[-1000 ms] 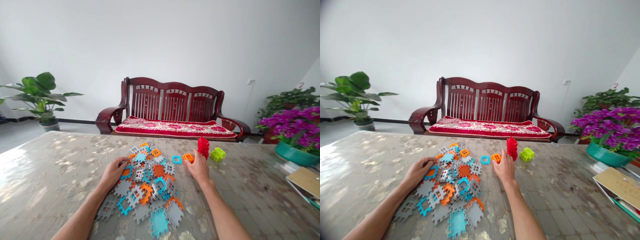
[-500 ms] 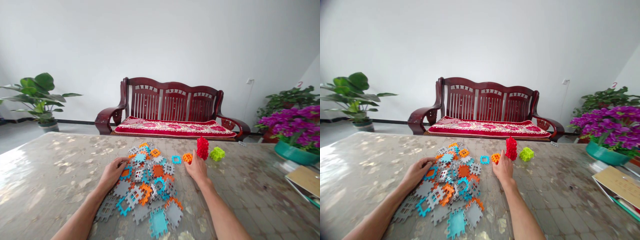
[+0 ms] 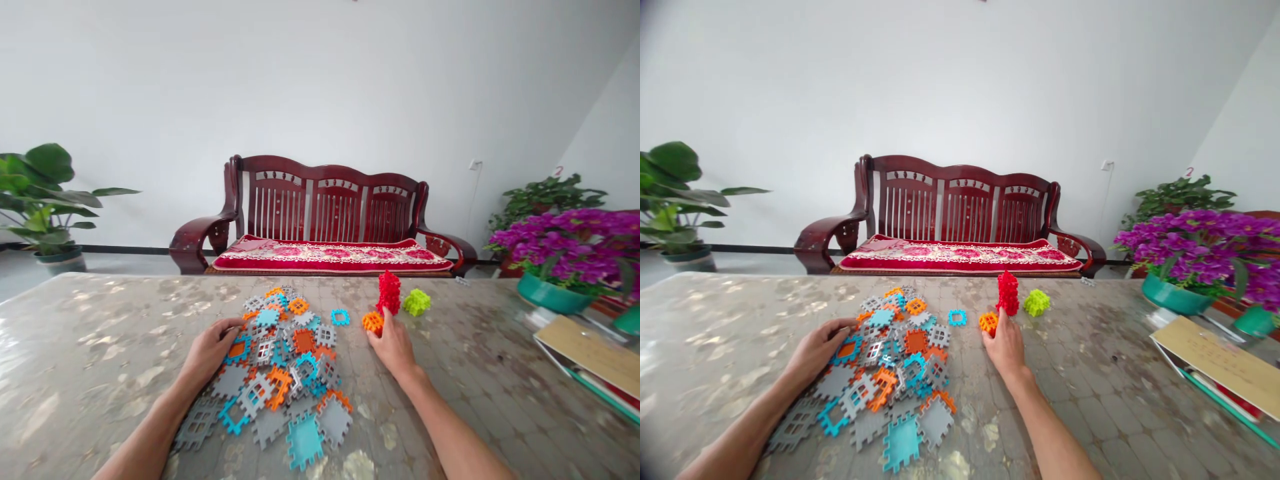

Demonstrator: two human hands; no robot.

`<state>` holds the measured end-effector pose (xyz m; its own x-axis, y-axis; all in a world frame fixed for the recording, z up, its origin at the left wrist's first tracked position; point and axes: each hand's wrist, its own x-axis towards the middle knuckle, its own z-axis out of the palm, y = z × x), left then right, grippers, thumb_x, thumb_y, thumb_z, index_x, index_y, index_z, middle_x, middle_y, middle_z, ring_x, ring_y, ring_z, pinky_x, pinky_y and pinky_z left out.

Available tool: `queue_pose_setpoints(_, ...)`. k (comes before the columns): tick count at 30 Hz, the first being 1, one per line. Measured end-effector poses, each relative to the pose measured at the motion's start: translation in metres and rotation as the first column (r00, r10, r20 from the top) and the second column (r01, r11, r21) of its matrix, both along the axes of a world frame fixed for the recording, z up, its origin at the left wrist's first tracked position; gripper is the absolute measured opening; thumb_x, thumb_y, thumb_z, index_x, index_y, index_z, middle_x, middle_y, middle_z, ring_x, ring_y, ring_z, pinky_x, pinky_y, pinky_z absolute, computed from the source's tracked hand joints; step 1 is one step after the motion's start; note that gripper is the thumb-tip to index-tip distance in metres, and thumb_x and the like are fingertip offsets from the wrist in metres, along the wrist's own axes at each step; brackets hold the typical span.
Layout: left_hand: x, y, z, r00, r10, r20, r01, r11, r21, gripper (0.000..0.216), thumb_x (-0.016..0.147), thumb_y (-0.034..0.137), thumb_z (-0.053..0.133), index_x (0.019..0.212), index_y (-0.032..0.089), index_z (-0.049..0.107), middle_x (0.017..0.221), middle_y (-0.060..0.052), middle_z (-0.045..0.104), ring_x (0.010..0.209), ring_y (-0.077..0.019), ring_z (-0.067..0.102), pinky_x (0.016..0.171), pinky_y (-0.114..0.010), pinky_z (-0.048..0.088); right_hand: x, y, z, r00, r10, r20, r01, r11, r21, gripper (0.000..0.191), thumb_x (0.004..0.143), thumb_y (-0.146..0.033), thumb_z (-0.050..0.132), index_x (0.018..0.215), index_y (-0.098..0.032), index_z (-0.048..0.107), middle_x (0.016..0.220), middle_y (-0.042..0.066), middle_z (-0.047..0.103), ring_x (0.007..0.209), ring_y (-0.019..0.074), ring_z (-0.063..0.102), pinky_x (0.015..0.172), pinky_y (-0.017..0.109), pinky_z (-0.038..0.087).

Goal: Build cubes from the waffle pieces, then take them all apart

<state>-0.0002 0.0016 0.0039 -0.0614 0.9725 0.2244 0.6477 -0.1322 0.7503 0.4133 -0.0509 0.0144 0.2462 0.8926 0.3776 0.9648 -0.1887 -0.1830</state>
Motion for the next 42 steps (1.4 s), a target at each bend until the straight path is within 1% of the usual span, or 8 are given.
queue_pose_setpoints(4,-0.001,0.001,0.000,1.000,-0.001,-0.016,0.001,1.000,0.007,0.043,0.074,0.051,0.049,0.095,0.024,0.074,0.101,-0.002,0.077,0.095,-0.0233,0.069,0.088,-0.030,0.053,0.031,-0.016,-0.002,0.999,-0.048,-0.003,0.048,0.999,0.014,0.064,0.083,-0.032,0.062,0.138,-0.004,0.042,0.116,0.019,0.068,0.104,0.0288,0.065,0.088,0.033,0.046)
queue_pose_setpoints(12,-0.002,0.002,0.000,1.000,0.002,-0.027,-0.002,1.000,-0.012,0.046,0.073,0.052,0.049,0.098,0.023,0.073,0.099,-0.004,0.077,0.093,-0.0242,0.069,0.085,-0.031,0.053,0.101,-0.028,-0.001,0.957,-0.289,0.013,0.289,0.957,-0.039,0.064,0.086,-0.041,0.057,0.138,-0.007,0.044,0.101,0.018,0.071,0.093,0.0294,0.069,0.077,0.033,0.048)
queue_pose_setpoints(16,-0.002,0.002,0.000,1.000,-0.002,-0.027,0.002,1.000,-0.009,0.046,0.072,0.054,0.049,0.097,0.023,0.073,0.099,-0.004,0.077,0.092,-0.0240,0.070,0.085,-0.030,0.053,0.122,-0.023,0.000,0.947,-0.321,0.023,0.322,0.945,-0.054,0.065,0.086,-0.044,0.056,0.140,-0.008,0.043,0.102,0.018,0.071,0.093,0.0304,0.069,0.077,0.035,0.049)
queue_pose_setpoints(20,-0.002,0.002,0.001,1.000,0.007,-0.030,-0.007,1.000,-0.016,0.046,0.071,0.053,0.049,0.096,0.023,0.073,0.099,-0.004,0.077,0.092,-0.0245,0.070,0.088,-0.031,0.053,0.130,-0.018,0.001,0.943,-0.332,-0.001,0.331,0.940,-0.076,0.069,0.086,-0.046,0.057,0.142,-0.009,0.042,0.106,0.019,0.071,0.096,0.0318,0.069,0.079,0.037,0.049)
queue_pose_setpoints(27,-0.003,0.003,0.000,0.999,-0.002,-0.049,0.001,1.000,-0.008,0.044,0.071,0.052,0.049,0.095,0.024,0.074,0.100,-0.003,0.077,0.093,-0.0244,0.070,0.088,-0.031,0.052,0.130,-0.016,0.002,0.948,-0.318,-0.005,0.317,0.946,-0.070,0.067,0.087,-0.044,0.058,0.142,-0.008,0.043,0.111,0.020,0.070,0.100,0.0326,0.068,0.080,0.037,0.049)
queue_pose_setpoints(33,-0.003,0.004,-0.001,0.998,-0.014,-0.069,0.013,1.000,-0.004,0.043,0.073,0.050,0.049,0.095,0.024,0.074,0.100,-0.003,0.077,0.092,-0.0239,0.069,0.086,-0.031,0.053,0.120,-0.021,-0.002,0.963,-0.265,-0.046,0.264,0.964,-0.031,0.065,0.084,-0.042,0.060,0.138,-0.008,0.046,0.110,0.018,0.070,0.099,0.0297,0.067,0.082,0.035,0.048)
queue_pose_setpoints(36,-0.004,0.006,-0.003,0.997,-0.010,-0.074,0.011,1.000,0.004,0.044,0.074,0.050,0.048,0.096,0.024,0.074,0.102,-0.004,0.077,0.094,-0.0238,0.069,0.088,-0.031,0.052,0.100,-0.026,-0.006,0.981,-0.178,-0.072,0.178,0.984,-0.005,0.065,0.081,-0.040,0.062,0.136,-0.009,0.048,0.110,0.016,0.070,0.100,0.0276,0.067,0.084,0.033,0.048)
queue_pose_setpoints(42,-0.003,0.004,-0.003,0.999,-0.007,-0.046,0.007,1.000,0.001,0.043,0.074,0.050,0.048,0.096,0.024,0.074,0.101,-0.003,0.077,0.094,-0.0233,0.068,0.088,-0.030,0.052,0.038,-0.025,-0.008,0.998,0.034,-0.061,-0.029,0.997,0.068,0.059,0.078,-0.035,0.064,0.131,-0.012,0.053,0.112,0.014,0.069,0.103,0.0271,0.065,0.090,0.035,0.047)
